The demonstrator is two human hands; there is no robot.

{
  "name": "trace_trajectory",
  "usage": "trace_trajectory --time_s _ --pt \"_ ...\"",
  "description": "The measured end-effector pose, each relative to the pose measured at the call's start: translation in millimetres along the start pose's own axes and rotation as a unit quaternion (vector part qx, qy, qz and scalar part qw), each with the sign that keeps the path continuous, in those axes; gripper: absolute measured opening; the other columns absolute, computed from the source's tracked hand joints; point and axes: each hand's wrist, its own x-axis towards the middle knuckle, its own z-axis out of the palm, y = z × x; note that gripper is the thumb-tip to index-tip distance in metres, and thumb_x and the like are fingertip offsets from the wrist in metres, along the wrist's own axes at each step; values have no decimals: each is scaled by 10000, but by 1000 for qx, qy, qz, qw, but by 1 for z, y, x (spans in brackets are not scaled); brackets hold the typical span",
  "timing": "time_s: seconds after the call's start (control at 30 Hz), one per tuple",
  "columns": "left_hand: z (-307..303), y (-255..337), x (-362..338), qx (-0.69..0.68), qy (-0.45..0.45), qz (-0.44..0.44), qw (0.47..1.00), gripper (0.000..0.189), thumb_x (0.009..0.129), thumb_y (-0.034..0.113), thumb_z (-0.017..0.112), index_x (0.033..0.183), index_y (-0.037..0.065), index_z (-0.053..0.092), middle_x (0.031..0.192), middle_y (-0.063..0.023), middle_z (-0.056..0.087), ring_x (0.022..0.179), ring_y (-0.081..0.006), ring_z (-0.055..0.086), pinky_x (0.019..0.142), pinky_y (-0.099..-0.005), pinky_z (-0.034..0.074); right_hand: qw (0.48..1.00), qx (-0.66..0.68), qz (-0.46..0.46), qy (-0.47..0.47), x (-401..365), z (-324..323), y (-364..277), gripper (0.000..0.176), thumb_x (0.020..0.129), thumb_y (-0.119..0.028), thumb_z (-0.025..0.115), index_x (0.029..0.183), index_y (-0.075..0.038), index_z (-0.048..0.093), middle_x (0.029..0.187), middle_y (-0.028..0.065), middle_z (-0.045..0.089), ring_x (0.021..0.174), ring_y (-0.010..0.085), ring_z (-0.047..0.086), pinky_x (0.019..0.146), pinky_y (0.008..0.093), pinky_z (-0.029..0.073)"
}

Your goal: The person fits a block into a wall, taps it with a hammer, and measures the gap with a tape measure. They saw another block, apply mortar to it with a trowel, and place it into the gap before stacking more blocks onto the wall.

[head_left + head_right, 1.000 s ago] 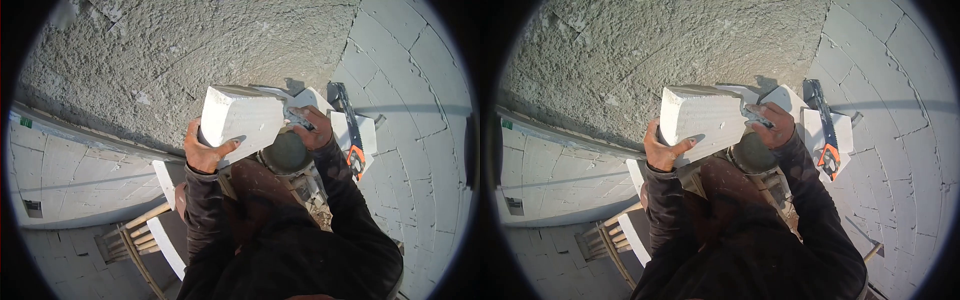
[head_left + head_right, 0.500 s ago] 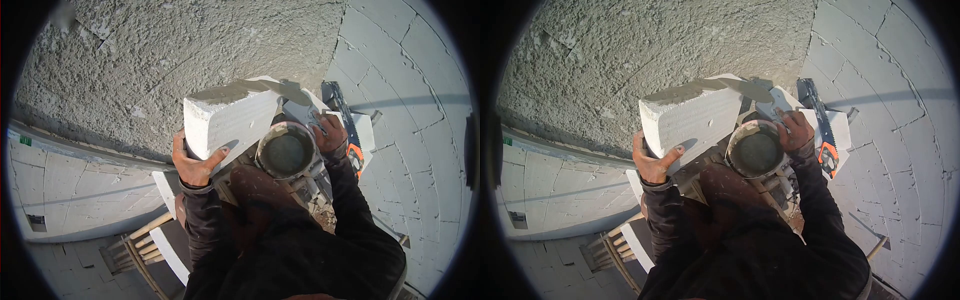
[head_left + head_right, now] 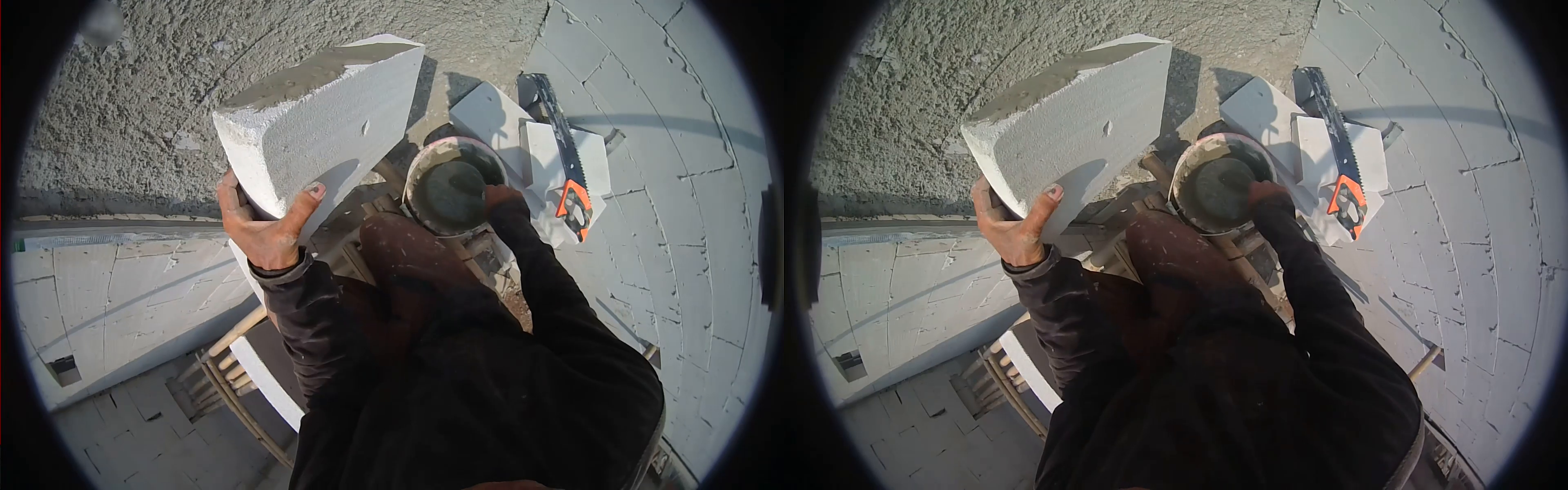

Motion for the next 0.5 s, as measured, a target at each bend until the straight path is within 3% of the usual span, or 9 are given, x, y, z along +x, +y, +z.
trace_trajectory --time_s 0.07,0.2,0.27,0.33,0.4,0.43,0.5 --pt "-2 1 -3 -10 -4 -25 1000 791 564 91 935 1232 -50 535 1098 -195 663 1007 -274 667 921 -407 532 991 -49 -123 15 9 27 -14 225 898 -264 608 1003 -114 740 1031 142 751 990 353 729 837 475 573" --pt "-12 0 1 -13 9 5 1000 772 571 102 930 1227 -44 550 1093 -188 660 1002 -268 662 925 -400 525 997 18 -53 -48 33 30 -11 250 895 -282 650 1028 -97 754 1054 193 748 953 355 737 823 463 581" --pt "-17 -5 1 16 9 27 999 782 560 115 928 1227 -43 552 1097 -184 651 1009 -267 649 935 -401 512 981 192 12 -35 39 50 36 364 862 -276 739 1177 -93 726 886 158 758 881 262 746 782 387 573" --pt "-17 -1 1 28 21 24 999 794 546 126 928 1225 -45 552 1105 -185 644 1015 -264 639 941 -406 502 898 419 33 -135 7 -20 46 432 837 -179 796 1242 -62 701 820 101 747 846 162 713 760 301 553" --pt "-15 -5 2 2 27 19 999 797 538 125 926 1221 -47 554 1103 -182 644 1008 -257 638 937 -412 502 866 493 -78 22 9 -2 86 371 877 -51 740 1245 -26 690 879 51 737 837 100 657 741 250 520" --pt "-16 -7 3 20 25 19 999 800 532 126 925 1221 -45 555 1104 -185 646 1004 -258 639 936 -409 502 866 492 -81 26 7 -20 82 371 877 -51 740 1245 -26 690 879 51 737 837 100 657 741 250 520" --pt "-13 -4 3 15 25 16 999 804 530 128 927 1221 -45 556 1098 -179 644 1005 -258 638 935 -406 503 745 612 -217 152 -21 -108 53 376 885 -20 734 1257 -6 680 950 41 736 842 107 658 736 252 510"
